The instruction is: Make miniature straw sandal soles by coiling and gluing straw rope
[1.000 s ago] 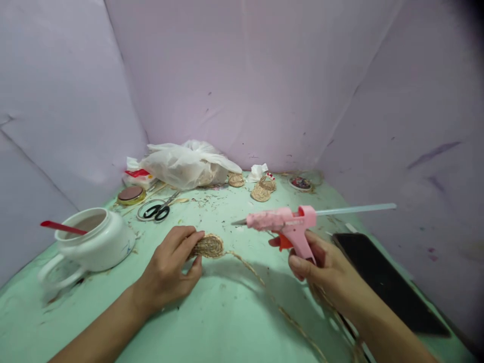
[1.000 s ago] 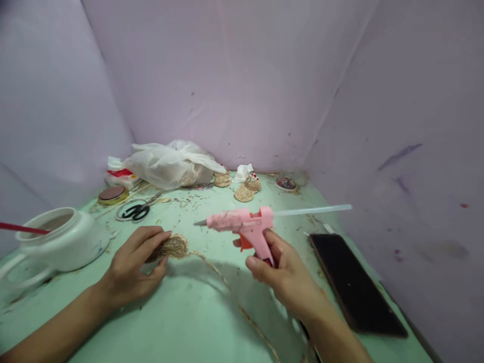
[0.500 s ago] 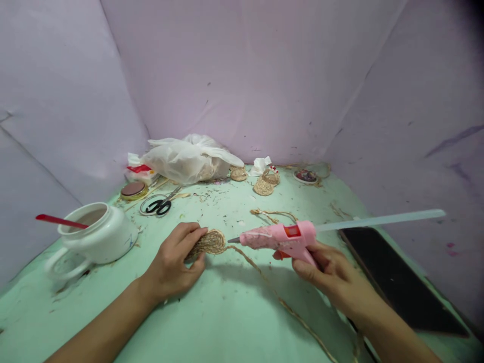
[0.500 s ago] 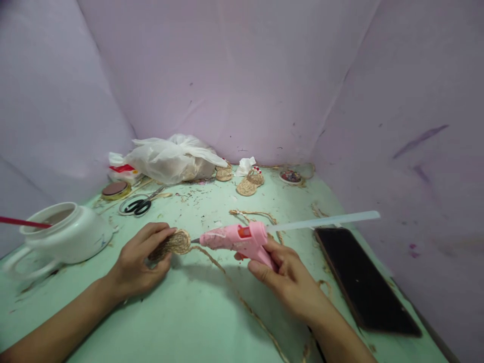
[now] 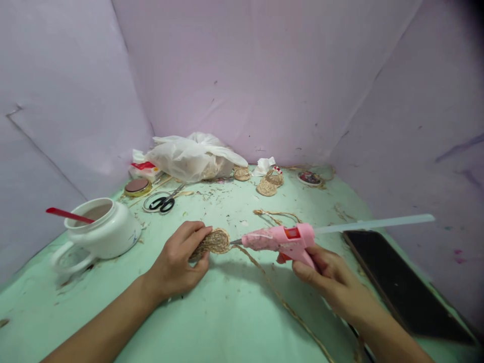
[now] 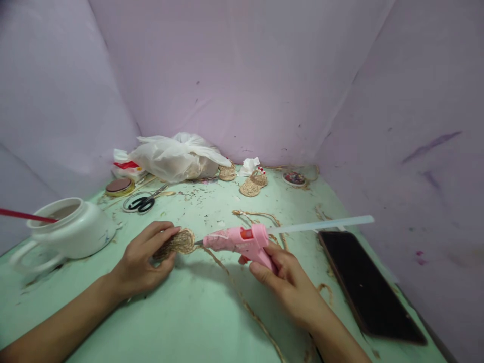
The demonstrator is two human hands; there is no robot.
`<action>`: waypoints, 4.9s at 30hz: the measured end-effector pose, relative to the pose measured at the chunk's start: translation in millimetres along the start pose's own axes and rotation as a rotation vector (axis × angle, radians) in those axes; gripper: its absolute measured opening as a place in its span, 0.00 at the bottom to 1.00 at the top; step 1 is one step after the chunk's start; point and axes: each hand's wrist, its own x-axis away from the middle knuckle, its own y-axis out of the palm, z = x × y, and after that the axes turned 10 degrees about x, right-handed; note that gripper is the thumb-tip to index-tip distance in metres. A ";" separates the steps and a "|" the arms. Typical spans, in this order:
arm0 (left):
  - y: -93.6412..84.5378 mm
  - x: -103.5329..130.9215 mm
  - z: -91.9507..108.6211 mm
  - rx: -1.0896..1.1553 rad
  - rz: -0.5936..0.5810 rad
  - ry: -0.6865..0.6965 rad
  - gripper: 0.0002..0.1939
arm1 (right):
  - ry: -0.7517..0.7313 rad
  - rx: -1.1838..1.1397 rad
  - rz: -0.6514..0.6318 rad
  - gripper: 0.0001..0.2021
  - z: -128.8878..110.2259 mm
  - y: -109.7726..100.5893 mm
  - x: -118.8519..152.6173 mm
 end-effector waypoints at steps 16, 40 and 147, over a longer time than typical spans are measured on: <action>0.2 -0.9 0.0 0.000 0.004 0.003 0.23 | -0.038 0.023 0.002 0.18 -3.1 0.6 1.6; -0.3 -1.5 2.1 -0.008 -0.012 0.041 0.22 | -0.076 0.046 0.031 0.18 -2.7 -1.9 0.4; -19.4 -8.6 12.8 0.040 -0.598 -0.131 0.21 | -0.416 0.674 -0.015 0.05 -15.9 75.7 -17.7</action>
